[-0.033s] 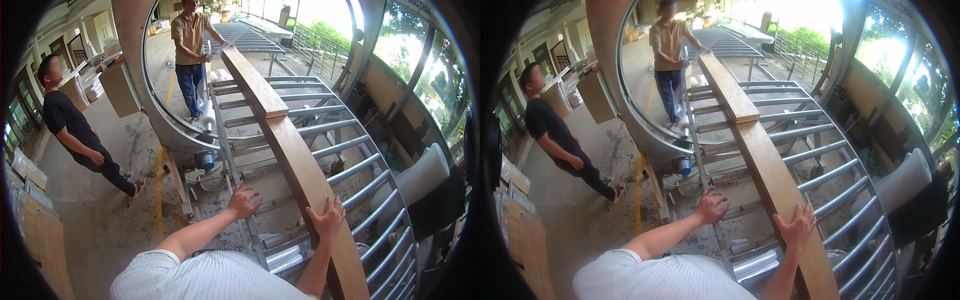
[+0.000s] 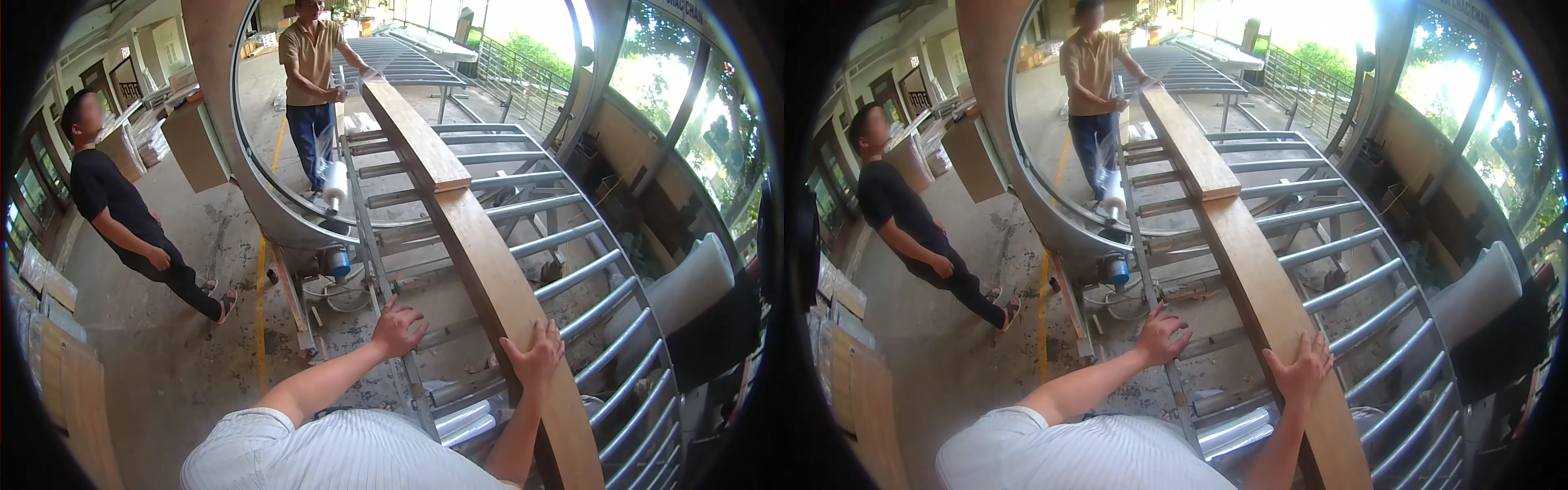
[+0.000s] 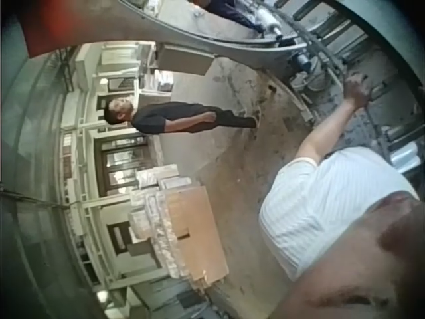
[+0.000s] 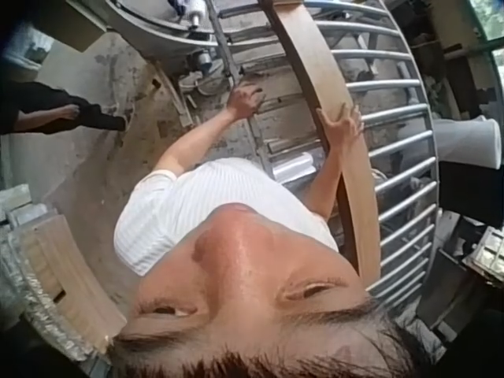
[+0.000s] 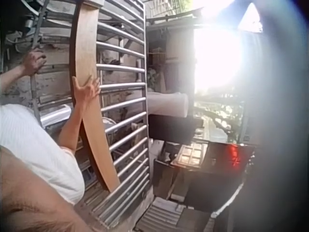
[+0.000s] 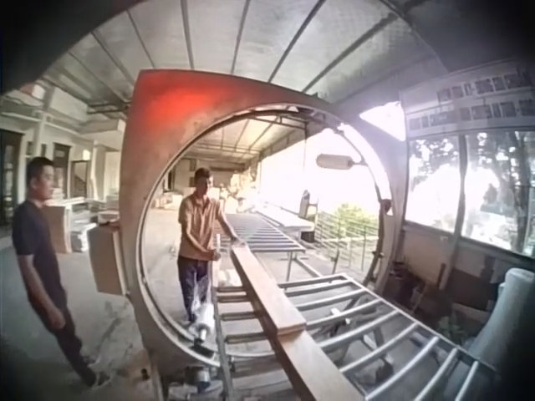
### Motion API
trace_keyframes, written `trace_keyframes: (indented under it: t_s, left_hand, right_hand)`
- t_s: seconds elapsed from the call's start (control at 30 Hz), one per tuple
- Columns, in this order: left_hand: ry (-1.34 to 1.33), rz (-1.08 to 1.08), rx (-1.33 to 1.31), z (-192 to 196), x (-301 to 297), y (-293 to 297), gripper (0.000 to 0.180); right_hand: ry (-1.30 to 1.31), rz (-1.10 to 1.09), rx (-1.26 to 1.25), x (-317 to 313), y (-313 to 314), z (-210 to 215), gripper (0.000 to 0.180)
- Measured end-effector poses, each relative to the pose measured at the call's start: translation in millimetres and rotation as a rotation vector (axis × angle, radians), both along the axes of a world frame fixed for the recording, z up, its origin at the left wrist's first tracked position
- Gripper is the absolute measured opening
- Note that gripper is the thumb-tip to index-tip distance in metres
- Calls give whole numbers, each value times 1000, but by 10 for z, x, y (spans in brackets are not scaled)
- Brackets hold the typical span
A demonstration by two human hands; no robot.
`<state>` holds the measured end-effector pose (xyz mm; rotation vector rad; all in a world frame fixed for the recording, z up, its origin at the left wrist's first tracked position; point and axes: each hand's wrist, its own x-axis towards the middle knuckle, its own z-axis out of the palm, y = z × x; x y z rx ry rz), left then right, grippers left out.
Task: Moving and placing wooden planks onto a roller conveyor machine.
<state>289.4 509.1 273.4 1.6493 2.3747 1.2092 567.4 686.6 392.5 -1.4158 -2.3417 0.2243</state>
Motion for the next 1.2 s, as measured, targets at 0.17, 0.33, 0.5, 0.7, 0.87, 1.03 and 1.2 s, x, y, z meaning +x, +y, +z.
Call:
trace_keyframes:
  t_s: [0.17,0.33,0.5,0.7,0.87,1.03,1.2]
  left_hand:
    - [13,-4,0,-11,-4,-2,28]
    - [8,-10,5,6,0,-5,27]
    - [-7,-10,0,31,3,-7,26]
    - [-13,-15,20,16,-2,8,29]
    - [-12,-6,11,63,15,2,29]
    - [-8,22,-51,27,11,-61,32]
    - [-14,17,-4,-34,15,-60,34]
  right_hand:
    - [-18,-3,-2,26,23,-41,96]
    - [-14,5,4,29,26,-49,96]
    - [-9,1,7,26,34,-64,96]
    - [-1,1,5,26,31,-46,96]
    - [-2,11,-3,12,32,-12,95]
    - [-47,46,36,16,-19,25,96]
    - [-67,0,77,101,-50,-79,97]
